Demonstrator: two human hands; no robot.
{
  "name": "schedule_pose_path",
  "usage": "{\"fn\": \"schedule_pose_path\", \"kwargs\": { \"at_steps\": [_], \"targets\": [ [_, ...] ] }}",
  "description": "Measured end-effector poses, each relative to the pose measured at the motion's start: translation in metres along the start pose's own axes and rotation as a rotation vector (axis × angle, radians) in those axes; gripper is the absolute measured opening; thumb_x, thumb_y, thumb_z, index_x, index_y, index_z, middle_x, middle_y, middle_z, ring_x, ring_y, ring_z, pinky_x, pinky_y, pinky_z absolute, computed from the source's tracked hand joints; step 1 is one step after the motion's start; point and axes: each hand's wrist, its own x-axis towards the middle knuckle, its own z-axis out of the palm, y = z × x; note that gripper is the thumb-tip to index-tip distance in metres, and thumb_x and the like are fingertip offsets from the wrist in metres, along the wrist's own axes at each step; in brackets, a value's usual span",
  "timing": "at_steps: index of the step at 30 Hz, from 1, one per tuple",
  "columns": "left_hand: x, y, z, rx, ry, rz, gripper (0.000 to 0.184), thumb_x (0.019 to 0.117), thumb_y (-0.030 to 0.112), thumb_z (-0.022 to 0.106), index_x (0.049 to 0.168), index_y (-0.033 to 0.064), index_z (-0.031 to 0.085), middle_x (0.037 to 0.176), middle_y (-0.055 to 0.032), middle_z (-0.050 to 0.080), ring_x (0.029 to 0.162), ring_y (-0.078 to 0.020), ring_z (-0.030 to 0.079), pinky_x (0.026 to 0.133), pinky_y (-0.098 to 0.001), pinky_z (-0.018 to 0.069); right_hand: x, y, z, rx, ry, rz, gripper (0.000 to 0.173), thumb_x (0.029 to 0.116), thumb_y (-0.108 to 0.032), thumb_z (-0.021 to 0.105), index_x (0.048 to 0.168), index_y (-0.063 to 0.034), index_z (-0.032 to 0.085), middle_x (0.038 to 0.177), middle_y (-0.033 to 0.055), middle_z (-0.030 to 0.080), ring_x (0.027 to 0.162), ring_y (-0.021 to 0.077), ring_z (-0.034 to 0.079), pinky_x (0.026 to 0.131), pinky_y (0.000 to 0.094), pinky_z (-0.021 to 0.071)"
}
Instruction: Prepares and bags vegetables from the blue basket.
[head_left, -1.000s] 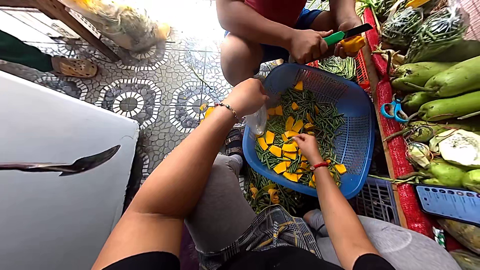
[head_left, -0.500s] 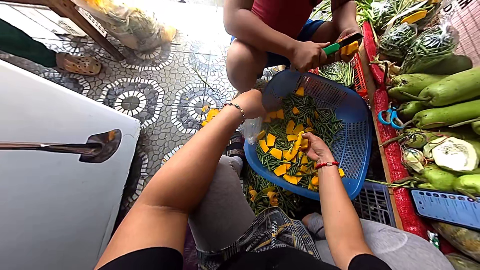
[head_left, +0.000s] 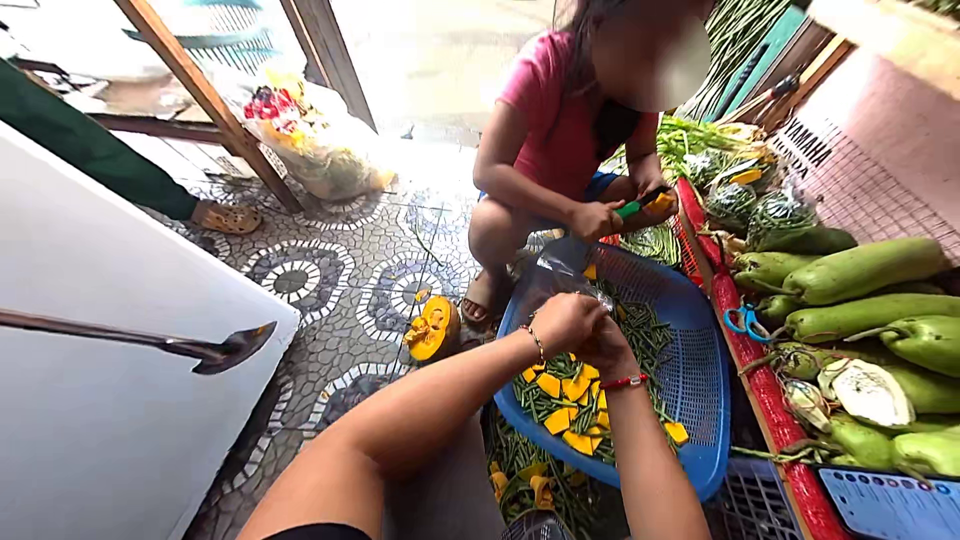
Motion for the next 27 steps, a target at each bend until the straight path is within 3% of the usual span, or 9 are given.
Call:
{"fn": "schedule_pose_path", "kwargs": {
  "at_steps": [2,4,6,8,10,13,17,22,27],
  "targets": [
    [-0.001,-0.001,0.008,0.003,-0.028,0.06,0.041,0.1112,0.028,0.044,0.112,-0.0021,0.071,0.104,-0.0204,0.071,0.103,-0.0326,0.068,0.095,-0.0538,0.0496,0.005,0.006,-0.009,0.265,-0.026,-0.031,0.048,0.1075,-0.03,0.03,0.08,-0.0149,0.066,0.067,0.0005,0.069,0.056,0.0063,0.064,0.053,0.0233,0.0544],
    [-0.007,0.004,0.014,0.024,-0.095,0.07,0.043,0.112,0.028,0.042,0.117,-0.0046,0.069,0.11,-0.0243,0.07,0.108,-0.0365,0.067,0.1,-0.0557,0.0473,0.008,0.012,-0.01,0.241,0.08,-0.21,0.035,0.1109,-0.02,0.029,0.103,-0.0118,0.062,0.086,0.0002,0.071,0.077,0.0056,0.07,0.07,0.0232,0.059],
    [-0.013,0.013,0.013,-0.001,-0.118,0.046,0.045,0.113,0.03,0.04,0.123,-0.0055,0.067,0.118,-0.0263,0.069,0.115,-0.0373,0.064,0.105,-0.0532,0.0428,0.008,0.015,-0.007,-0.014,0.155,-0.311,0.032,0.1121,-0.017,0.031,0.132,-0.0014,0.051,0.107,0.0055,0.064,0.094,0.0072,0.063,0.086,0.0246,0.0535],
    [-0.008,0.001,0.017,-0.071,-0.019,0.1,0.042,0.112,0.028,0.043,0.119,-0.0031,0.07,0.112,-0.0221,0.071,0.11,-0.0318,0.067,0.102,-0.0507,0.0468,-0.005,0.015,0.013,-0.161,0.252,-0.283,0.032,0.1124,-0.018,0.032,0.128,-0.0004,0.053,0.104,0.0083,0.063,0.091,0.0108,0.061,0.084,0.029,0.0527],
    [-0.004,-0.003,0.014,-0.171,0.044,0.109,0.039,0.1115,0.026,0.045,0.116,-0.0022,0.071,0.106,-0.0174,0.071,0.1,-0.0239,0.067,0.095,-0.0451,0.0499,-0.009,0.02,0.014,-0.54,0.267,-0.269,0.025,0.1076,-0.003,0.033,0.123,0.0025,0.052,0.098,0.0065,0.062,0.087,0.006,0.061,0.079,0.0239,0.0528],
    [-0.003,0.003,0.005,-0.272,-0.007,0.016,0.036,0.1122,0.025,0.044,0.112,-0.0014,0.068,0.087,-0.0082,0.062,0.072,-0.0123,0.054,0.073,-0.0332,0.0469,-0.015,0.005,0.018,-1.223,0.176,-0.006,0.036,0.1001,0.006,0.054,0.135,0.0143,0.05,0.126,0.0241,0.06,0.114,0.0187,0.058,0.101,0.0309,0.0464],
    [0.006,-0.001,-0.009,-0.358,-0.005,-0.131,0.037,0.1121,0.024,0.045,0.118,-0.0036,0.068,0.083,-0.011,0.06,0.067,-0.0146,0.05,0.067,-0.0337,0.0465,0.026,-0.012,0.004,-1.252,0.116,0.022,0.036,0.0969,-0.001,0.061,0.131,0.0098,0.056,0.116,0.0229,0.064,0.102,0.0238,0.065,0.091,0.0404,0.0551],
    [0.016,-0.032,-0.029,-0.522,-0.031,-0.299,0.032,0.1089,0.028,0.053,0.114,0.0012,0.068,0.07,0.0002,0.05,0.056,-0.0076,0.045,0.055,-0.0252,0.0415,0.053,0.002,0.007,-0.922,0.291,0.228,0.04,0.1108,-0.021,0.039,0.148,-0.0062,0.043,0.117,0.0244,0.063,0.087,0.0329,0.069,0.07,0.0482,0.0601],
    [0.022,-0.041,-0.028,-0.391,-0.05,-0.331,0.033,0.1098,0.028,0.051,0.117,0.0009,0.068,0.082,-0.0065,0.057,0.065,-0.0127,0.049,0.064,-0.0316,0.045,0.047,0.017,0.012,-0.912,0.271,0.407,0.05,0.1075,-0.015,0.05,0.154,-0.0096,0.032,0.12,0.0266,0.06,0.095,0.0358,0.067,0.077,0.0502,0.0585]
  ]
}}
